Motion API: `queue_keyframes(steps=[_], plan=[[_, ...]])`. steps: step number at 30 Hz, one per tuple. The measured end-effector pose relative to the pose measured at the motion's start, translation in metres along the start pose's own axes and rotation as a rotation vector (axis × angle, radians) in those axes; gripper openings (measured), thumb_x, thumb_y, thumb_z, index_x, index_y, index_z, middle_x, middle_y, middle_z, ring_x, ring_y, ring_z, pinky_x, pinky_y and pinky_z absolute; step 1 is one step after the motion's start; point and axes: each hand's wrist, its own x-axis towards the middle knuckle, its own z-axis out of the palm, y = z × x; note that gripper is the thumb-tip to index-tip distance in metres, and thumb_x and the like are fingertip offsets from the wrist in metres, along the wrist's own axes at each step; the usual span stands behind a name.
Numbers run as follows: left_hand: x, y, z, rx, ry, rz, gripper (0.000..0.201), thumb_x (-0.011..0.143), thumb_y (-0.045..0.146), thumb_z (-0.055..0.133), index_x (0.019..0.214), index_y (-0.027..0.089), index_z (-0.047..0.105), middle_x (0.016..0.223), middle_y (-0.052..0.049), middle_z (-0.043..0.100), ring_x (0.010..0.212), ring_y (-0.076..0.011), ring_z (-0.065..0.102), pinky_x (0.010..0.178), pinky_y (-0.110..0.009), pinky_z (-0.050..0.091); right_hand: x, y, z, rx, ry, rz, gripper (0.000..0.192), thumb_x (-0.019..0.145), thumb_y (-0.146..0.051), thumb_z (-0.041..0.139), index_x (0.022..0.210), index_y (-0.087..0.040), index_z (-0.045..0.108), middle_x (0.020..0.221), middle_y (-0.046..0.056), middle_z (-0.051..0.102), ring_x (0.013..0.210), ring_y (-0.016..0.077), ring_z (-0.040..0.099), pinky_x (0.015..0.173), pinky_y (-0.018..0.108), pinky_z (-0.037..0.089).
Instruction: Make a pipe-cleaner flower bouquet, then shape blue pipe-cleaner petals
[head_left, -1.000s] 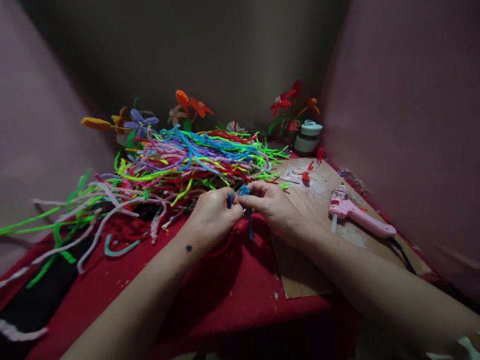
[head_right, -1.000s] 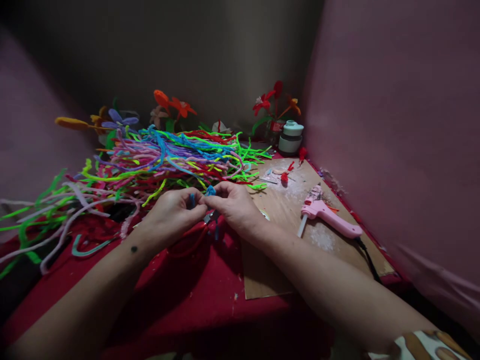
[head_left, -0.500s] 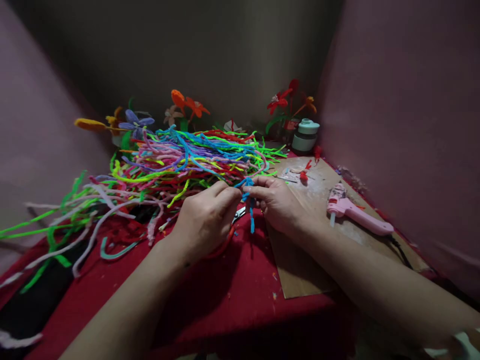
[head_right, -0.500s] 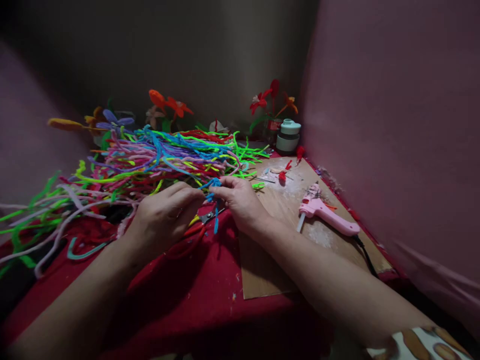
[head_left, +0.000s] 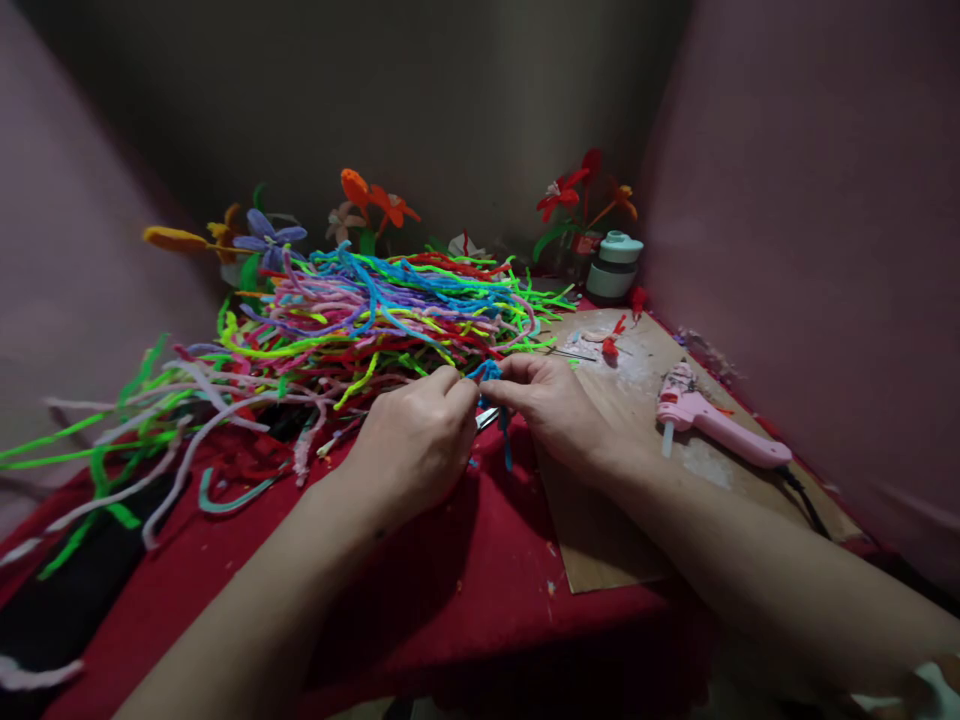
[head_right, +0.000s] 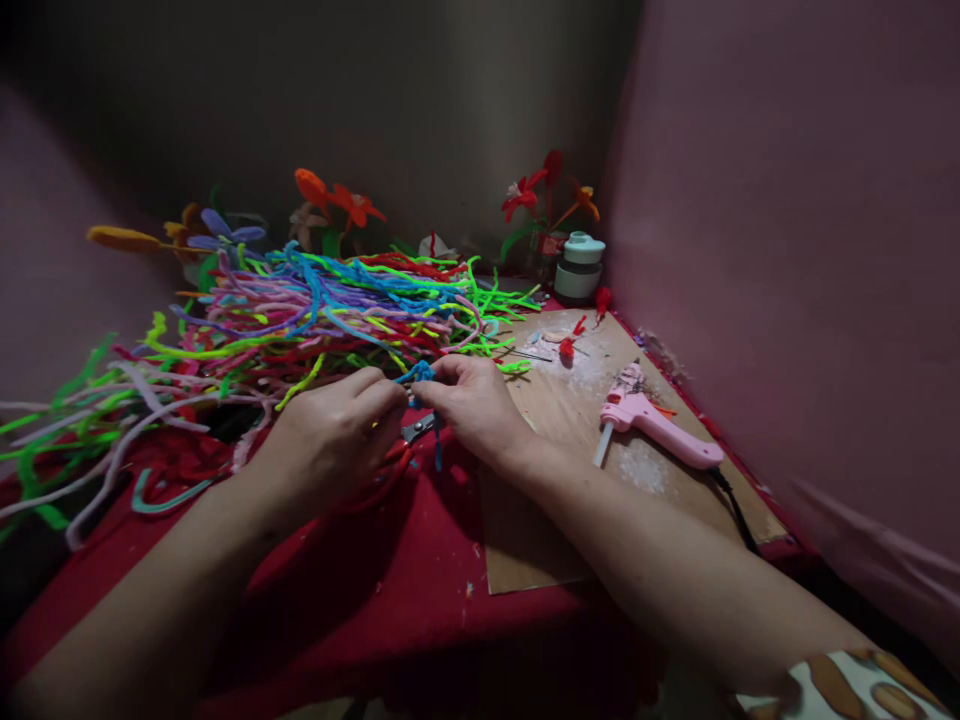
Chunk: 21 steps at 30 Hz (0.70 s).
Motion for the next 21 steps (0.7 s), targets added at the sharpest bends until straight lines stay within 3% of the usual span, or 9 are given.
queue_keyframes(steps=[5,10,12,16,21], plan=[[-0.003,0.009,0.006,0.065,-0.009,0.032,0.017,0.080,0.008,0.040,0.088,0.015,0.053,0.076,-0.005,0.051,0.061,-0.0174,0.052,0.050,-0.027,0.038,-0.001,0.002,0.000,-0.065,-0.005,-0.021,0.015,0.066,-0.022,0.057,0.055,-0.014,0.052,0.053,-0.005,0.044,0.052,0.0074,0.037,0.050,0.023,0.029],[-0.001,0.008,0.009,-0.228,0.139,-0.004,0.016,0.080,0.007,0.041,0.090,0.014,0.052,0.082,-0.006,0.055,0.071,-0.0162,0.056,0.062,-0.026,0.045,0.005,0.011,-0.002,0.100,-0.083,0.090,0.019,0.064,-0.028,0.061,0.053,-0.014,0.052,0.051,-0.004,0.047,0.048,0.0077,0.039,0.049,0.023,0.030],[0.001,0.006,0.004,-0.451,0.208,-0.108,0.016,0.080,0.010,0.047,0.094,0.016,0.052,0.083,-0.004,0.058,0.073,-0.0150,0.058,0.065,-0.025,0.046,0.007,0.013,-0.002,0.179,-0.111,0.111,0.016,0.063,-0.026,0.062,0.056,-0.014,0.055,0.053,-0.003,0.051,0.049,0.0080,0.041,0.050,0.024,0.031],[0.006,0.003,-0.009,-1.007,0.172,-0.457,0.022,0.076,0.023,0.058,0.097,0.018,0.051,0.065,0.002,0.058,0.051,-0.0119,0.057,0.046,-0.022,0.045,0.007,0.011,-0.002,0.272,-0.156,0.110,0.012,0.065,-0.025,0.064,0.062,-0.014,0.058,0.058,-0.002,0.053,0.052,0.0088,0.044,0.054,0.025,0.033],[0.010,-0.002,-0.009,-1.444,0.314,-0.698,0.039,0.060,0.022,0.074,0.092,0.019,0.053,0.085,0.000,0.062,0.053,-0.0099,0.060,0.041,-0.018,0.044,0.005,0.006,-0.002,0.270,-0.134,0.108,0.012,0.067,-0.024,0.064,0.064,-0.014,0.059,0.057,-0.002,0.054,0.053,0.0087,0.045,0.055,0.025,0.034]])
